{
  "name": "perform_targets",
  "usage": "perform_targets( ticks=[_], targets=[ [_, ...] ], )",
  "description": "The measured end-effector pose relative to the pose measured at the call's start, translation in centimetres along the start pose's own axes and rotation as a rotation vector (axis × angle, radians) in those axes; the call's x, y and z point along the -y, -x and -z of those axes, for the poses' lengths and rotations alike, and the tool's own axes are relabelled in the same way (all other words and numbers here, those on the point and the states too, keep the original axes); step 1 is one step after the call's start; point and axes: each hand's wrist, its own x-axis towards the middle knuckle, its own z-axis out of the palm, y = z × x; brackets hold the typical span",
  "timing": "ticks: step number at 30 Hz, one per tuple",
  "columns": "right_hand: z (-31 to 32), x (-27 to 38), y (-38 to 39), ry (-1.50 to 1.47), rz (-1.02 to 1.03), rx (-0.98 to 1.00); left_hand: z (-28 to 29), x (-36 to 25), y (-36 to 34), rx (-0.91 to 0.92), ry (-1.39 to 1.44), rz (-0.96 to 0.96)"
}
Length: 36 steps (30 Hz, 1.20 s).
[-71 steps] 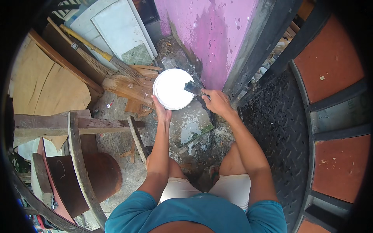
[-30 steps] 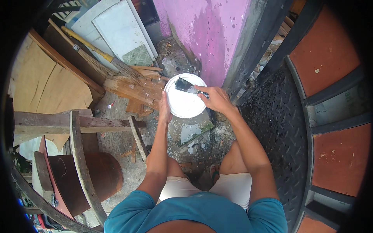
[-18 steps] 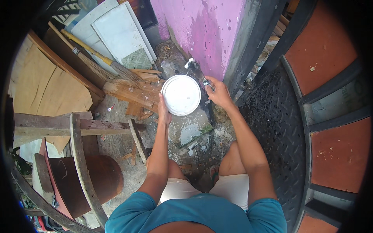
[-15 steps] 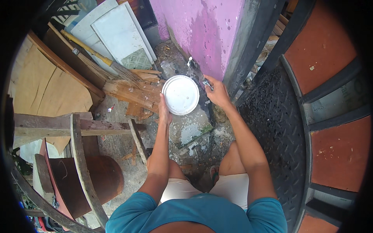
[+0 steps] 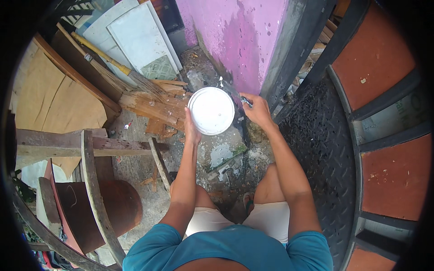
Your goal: The person mixes pink paint in a tray using a scraper by hand. They move a brush in a small bucket of white paint and then spread pink paint in the tray.
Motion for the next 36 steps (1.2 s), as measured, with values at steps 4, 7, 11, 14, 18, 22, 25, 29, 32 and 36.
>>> perform_targets(
  ticks=[4, 7, 11, 14, 18, 22, 25, 29, 32, 36],
  targets=[
    [0.7, -1.8, -0.1, -0.014, 0.083, -0.008, -0.6, -0.4, 0.2, 0.014, 0.093, 0.059],
    [0.8, -1.9, -0.1, -0.016, 0.074, 0.019, -0.1, -0.5, 0.1, 0.0, 0.079, 0.055],
    [0.5, -2.0, -0.3, -0.034, 0.085, -0.043, 0.1, -0.4, 0.0, 0.0, 0.078, 0.077],
    [-0.4, -1.5, -0.1, 0.027, 0.083, -0.075, -0.8, 0.0, 0.3, -0.033, 0.04, -0.003],
    [-1.8, -0.3, -0.3, 0.232, 0.046, -0.038, -2.9, 0.3, 1.9, -0.043, -0.424, -0.23],
    [-2.6, -0.2, -0.1, 0.274, 0.143, 0.037, -2.6, 0.9, 1.5, -0.103, -0.572, -0.344],
    [-2.0, 0.5, 0.5, 0.216, 0.029, 0.155, -2.2, 0.2, 1.6, -0.145, -0.525, -0.319],
    [-0.9, 1.0, 0.6, 0.089, -0.025, 0.13, -1.9, 0.4, 1.4, -0.147, -0.549, -0.297],
    [-0.8, 0.8, 0.3, 0.159, 0.053, 0.001, -2.3, 0.9, 1.4, -0.091, -0.6, -0.327],
    [-1.1, 0.4, 0.8, 0.178, 0.093, 0.102, -1.5, 0.8, 1.4, -0.115, -0.601, -0.343]
  ],
)
